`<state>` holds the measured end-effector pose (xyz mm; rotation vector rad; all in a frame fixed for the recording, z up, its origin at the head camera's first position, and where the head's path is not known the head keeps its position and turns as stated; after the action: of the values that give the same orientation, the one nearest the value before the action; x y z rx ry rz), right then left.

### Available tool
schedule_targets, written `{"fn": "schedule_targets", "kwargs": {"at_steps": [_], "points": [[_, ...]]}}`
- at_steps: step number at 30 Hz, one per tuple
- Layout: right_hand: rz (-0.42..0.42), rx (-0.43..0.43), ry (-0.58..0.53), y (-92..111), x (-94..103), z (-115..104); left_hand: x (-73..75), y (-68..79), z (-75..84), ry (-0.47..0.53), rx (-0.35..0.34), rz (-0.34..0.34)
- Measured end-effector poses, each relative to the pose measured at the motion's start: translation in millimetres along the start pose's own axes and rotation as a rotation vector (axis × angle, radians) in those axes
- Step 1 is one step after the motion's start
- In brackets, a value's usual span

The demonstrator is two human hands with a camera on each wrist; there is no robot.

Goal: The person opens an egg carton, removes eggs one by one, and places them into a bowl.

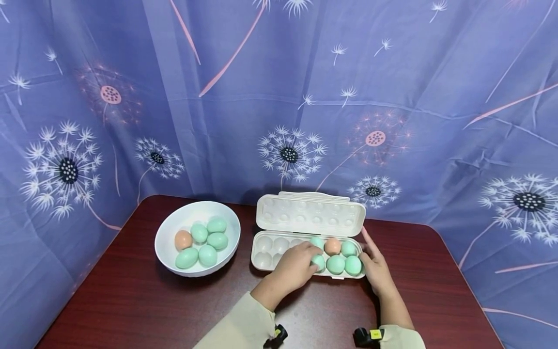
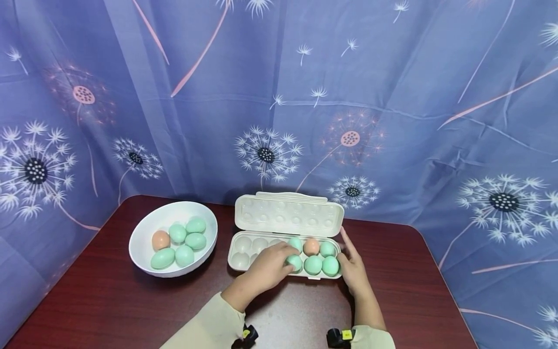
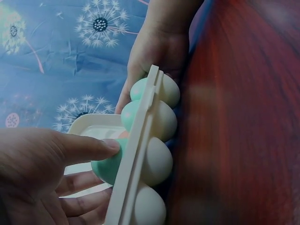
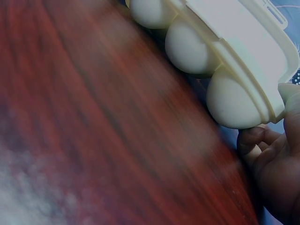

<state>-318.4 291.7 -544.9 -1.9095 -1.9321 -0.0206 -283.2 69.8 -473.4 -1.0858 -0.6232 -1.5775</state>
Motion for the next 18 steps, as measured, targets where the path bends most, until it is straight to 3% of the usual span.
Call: {"fn": "schedule_targets", "kwargs": {"at_steps": [7, 18], "points": [[0.0, -0.002, 0.006, 1, -0.1, -1, 7.5, 1.0, -3.8, 0.055, 0.06, -0.006], [0.006, -0.014, 0.006, 0, 1.0, 1, 25.3, 8.9, -3.5, 0.091, 0.036, 0.03]]}}
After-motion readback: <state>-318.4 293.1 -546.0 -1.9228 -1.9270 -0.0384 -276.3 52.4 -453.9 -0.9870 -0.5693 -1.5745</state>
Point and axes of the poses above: each hand's wrist, its own y-axis away from the middle knuckle, its own x-axis out of the back of the hand, z = x × y, the point moved 9 cm from there along -y, towards the middle knuckle, and after that the axes turned 14 degrees about x, right-handed, at the moved point
